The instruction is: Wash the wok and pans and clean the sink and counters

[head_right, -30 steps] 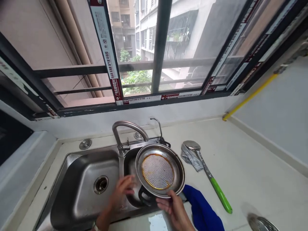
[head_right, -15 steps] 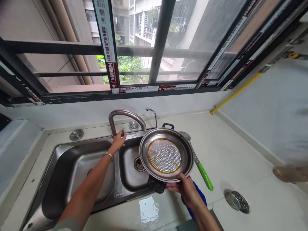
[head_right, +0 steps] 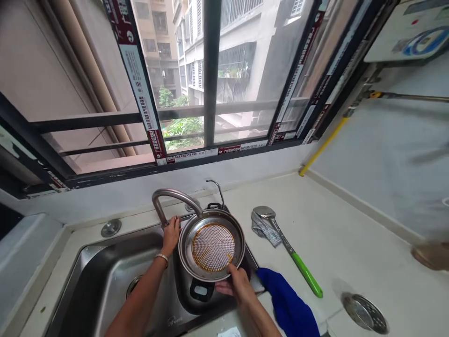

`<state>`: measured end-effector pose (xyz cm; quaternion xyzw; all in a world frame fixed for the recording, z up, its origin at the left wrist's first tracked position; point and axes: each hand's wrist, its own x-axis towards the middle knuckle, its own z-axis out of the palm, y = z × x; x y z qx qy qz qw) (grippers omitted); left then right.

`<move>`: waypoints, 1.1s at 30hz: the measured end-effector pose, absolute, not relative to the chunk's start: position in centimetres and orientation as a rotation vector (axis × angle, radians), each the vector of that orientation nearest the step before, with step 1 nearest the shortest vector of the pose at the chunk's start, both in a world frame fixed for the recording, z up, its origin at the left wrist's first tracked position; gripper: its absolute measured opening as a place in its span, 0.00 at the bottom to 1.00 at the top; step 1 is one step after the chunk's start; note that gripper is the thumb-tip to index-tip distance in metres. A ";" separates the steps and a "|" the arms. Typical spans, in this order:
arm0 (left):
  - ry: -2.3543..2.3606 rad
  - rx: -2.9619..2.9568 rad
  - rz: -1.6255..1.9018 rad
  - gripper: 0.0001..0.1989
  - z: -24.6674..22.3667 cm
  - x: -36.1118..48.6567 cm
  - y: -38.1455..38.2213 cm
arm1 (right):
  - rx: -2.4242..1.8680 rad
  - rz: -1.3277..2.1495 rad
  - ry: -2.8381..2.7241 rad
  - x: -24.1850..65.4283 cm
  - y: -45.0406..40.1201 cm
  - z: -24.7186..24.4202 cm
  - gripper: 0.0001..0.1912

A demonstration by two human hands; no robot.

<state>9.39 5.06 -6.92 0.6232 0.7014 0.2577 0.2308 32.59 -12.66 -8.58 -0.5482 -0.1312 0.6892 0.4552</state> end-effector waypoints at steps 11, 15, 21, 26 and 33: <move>2.023 1.955 0.453 0.16 -7.9 9.7 5.7 | -1.397 1.720 -0.097 31.6 -12.4 -10.2 0.15; 2.058 2.039 0.371 0.16 -8.1 9.9 5.7 | -1.429 1.683 -0.095 31.6 -12.3 -10.7 0.17; 2.076 2.149 0.271 0.17 -8.5 9.9 5.7 | -1.372 1.714 -0.105 31.3 -12.1 -10.5 0.16; 2.063 2.184 0.269 0.18 -9.2 10.1 5.8 | -1.363 1.758 -0.126 31.1 -12.2 -11.2 0.17; 1.956 2.098 0.437 0.21 -8.6 9.4 4.9 | -1.375 1.796 -0.067 31.2 -13.0 -15.7 0.12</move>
